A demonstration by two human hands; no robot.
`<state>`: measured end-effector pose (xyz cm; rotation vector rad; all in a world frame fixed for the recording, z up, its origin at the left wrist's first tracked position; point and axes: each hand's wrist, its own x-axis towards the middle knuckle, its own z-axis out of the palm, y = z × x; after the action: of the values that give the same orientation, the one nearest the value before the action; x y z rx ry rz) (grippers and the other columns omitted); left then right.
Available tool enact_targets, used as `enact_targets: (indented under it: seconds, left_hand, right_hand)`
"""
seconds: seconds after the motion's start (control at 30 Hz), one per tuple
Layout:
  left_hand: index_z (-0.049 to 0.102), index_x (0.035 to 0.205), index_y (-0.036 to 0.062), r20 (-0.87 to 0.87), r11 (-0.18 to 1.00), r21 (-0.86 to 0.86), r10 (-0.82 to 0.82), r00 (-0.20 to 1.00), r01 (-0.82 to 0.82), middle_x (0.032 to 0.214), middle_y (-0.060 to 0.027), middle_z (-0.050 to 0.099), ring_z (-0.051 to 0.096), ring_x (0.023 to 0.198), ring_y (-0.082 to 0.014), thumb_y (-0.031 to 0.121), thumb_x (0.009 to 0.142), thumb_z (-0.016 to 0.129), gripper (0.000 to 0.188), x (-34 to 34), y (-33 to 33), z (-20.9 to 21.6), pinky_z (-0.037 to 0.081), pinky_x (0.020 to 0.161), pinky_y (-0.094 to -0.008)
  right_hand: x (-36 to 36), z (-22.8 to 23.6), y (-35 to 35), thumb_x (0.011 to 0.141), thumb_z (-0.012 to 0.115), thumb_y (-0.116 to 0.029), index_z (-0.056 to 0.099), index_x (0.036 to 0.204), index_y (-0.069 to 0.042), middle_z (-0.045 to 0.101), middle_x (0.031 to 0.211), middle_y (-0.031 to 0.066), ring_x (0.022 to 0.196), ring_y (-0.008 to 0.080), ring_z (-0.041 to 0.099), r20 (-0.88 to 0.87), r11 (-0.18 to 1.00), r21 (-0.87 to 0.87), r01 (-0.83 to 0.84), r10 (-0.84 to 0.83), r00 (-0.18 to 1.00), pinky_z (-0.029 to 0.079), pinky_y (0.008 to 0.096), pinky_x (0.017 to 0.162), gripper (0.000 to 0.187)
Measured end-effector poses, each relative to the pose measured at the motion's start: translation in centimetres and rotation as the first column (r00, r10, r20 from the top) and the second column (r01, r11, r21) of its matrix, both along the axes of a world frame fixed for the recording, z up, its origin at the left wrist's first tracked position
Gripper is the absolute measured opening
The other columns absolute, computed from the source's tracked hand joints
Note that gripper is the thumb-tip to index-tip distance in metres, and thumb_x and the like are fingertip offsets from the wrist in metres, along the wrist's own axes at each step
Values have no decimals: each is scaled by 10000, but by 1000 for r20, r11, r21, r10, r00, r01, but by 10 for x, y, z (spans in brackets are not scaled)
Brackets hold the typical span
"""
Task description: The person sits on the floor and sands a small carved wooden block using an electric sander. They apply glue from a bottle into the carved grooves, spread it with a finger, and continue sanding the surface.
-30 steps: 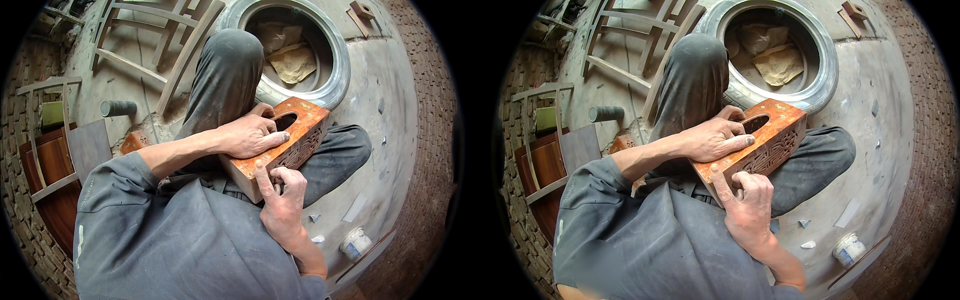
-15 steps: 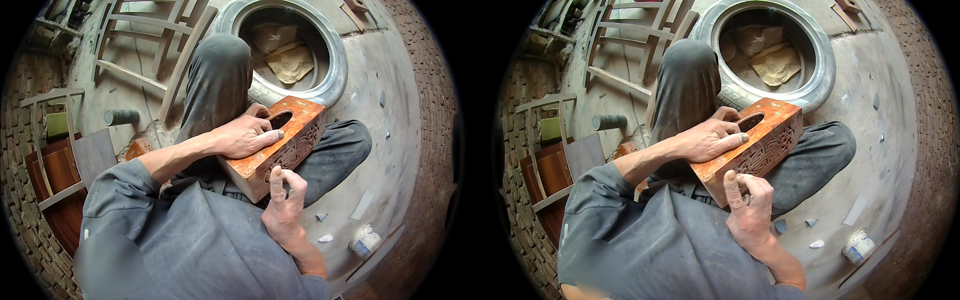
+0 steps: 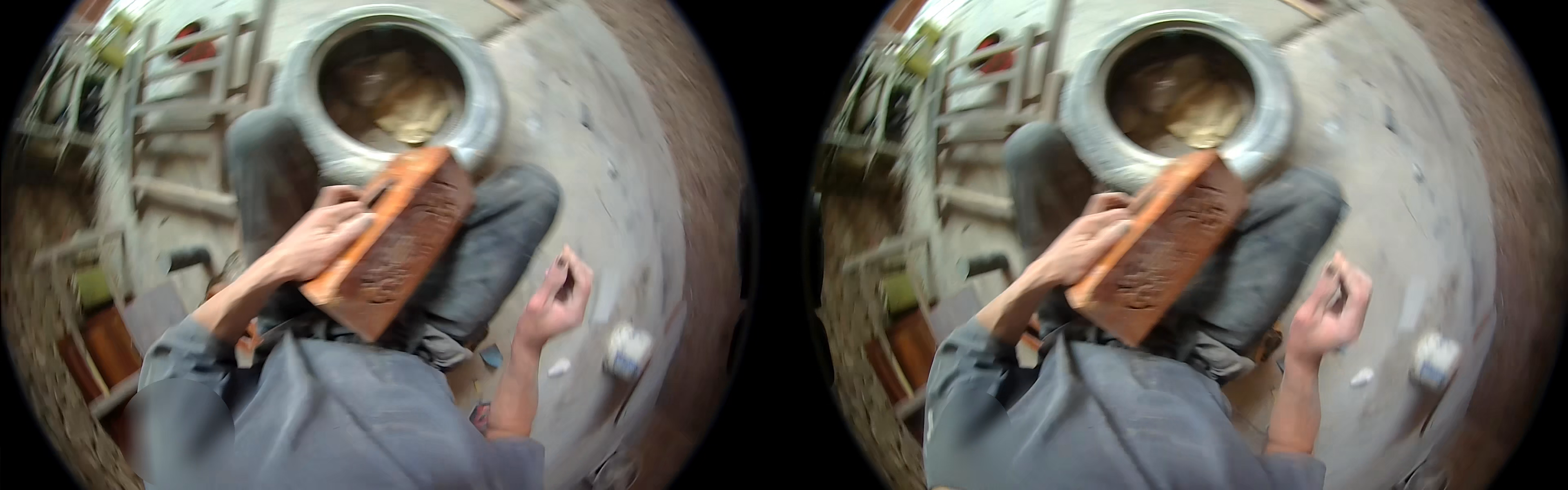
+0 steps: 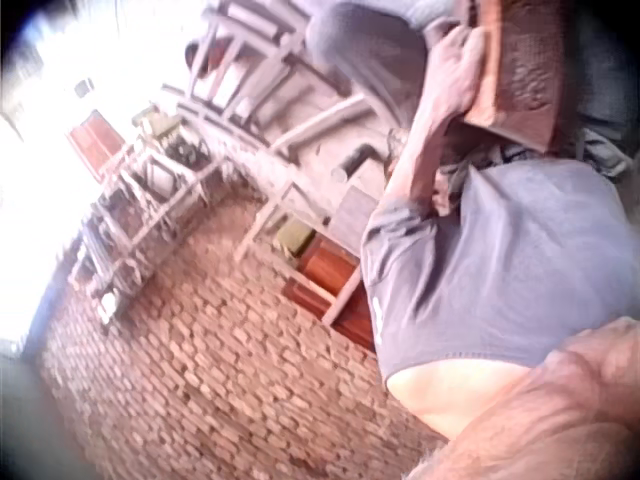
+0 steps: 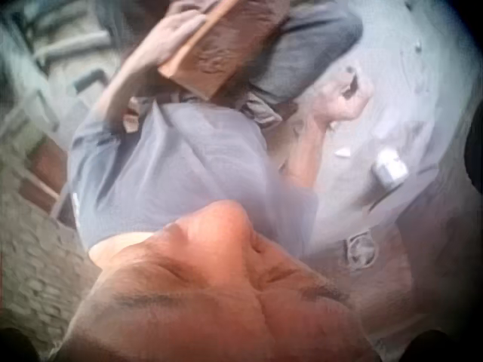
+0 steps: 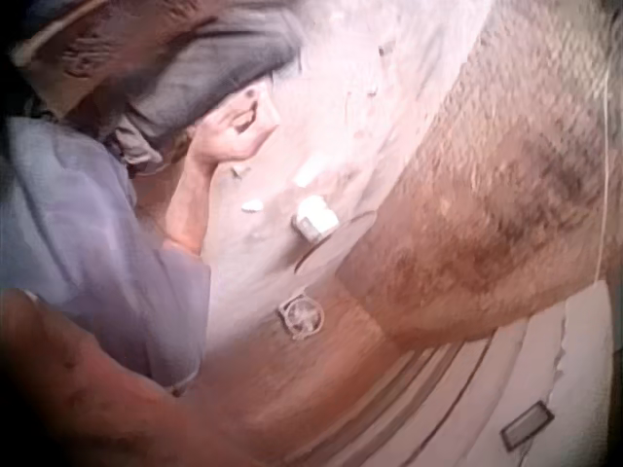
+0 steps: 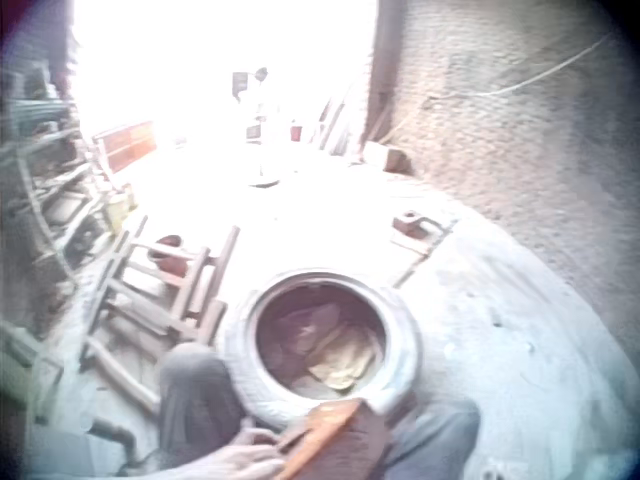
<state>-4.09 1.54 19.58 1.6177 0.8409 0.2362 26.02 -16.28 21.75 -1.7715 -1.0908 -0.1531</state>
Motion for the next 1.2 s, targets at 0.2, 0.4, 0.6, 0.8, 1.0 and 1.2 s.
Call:
enact_targets:
  seconds: [0.2,0.4,0.6,0.8,1.0,1.2]
  left_hand:
    - [690,1183,-38,42,994,98,45,998,-49,1367,-141,552,394,1372,-247,285,1099,465,402,-3,23,11,293,1175,-370]
    - [705,1172,-22,-66,984,97,157,985,-150,1397,-97,537,412,1361,-199,358,1109,457,458,7,37,24,303,1164,-336]
    - [670,1324,23,-206,949,300,-36,978,98,1477,-102,485,478,1360,-239,378,1085,513,456,-4,36,16,369,1161,-370]
    - [660,1290,-40,-93,979,148,-128,987,141,1393,-169,574,309,1452,-316,472,1110,420,593,21,29,27,260,1218,-435]
    - [733,1018,-56,3,971,227,-77,997,74,1223,-152,647,357,1382,-333,448,1110,447,586,12,9,13,301,1170,-457]
    - [715,1034,-56,42,977,189,-106,994,96,1191,-147,639,365,1381,-314,413,1098,502,518,20,13,13,314,1157,-448]
  right_hand:
    - [139,-160,-62,992,602,-86,723,1201,-17,736,1096,144,971,243,708,0,845,-295,445,-466,885,562,357,871,251]
    - [125,-328,-96,898,694,-194,726,1207,-17,743,1142,202,1081,334,715,-347,710,-658,252,-582,735,548,412,953,357]
    - [116,-378,-50,895,753,-272,699,1199,-51,729,1100,167,996,281,688,-442,839,-520,161,-425,790,544,404,881,380]
    - [117,-369,-62,910,757,-271,674,1184,-33,730,1092,166,972,269,687,-297,714,-672,195,-502,813,545,399,868,373]
    - [124,-363,-69,925,761,-270,648,1170,-15,730,1084,165,948,257,685,-216,669,-719,190,-474,854,547,395,855,371]
    - [139,-344,-82,940,765,-268,622,1155,3,731,1076,164,925,245,684,-160,708,-648,282,-488,858,548,390,842,375]
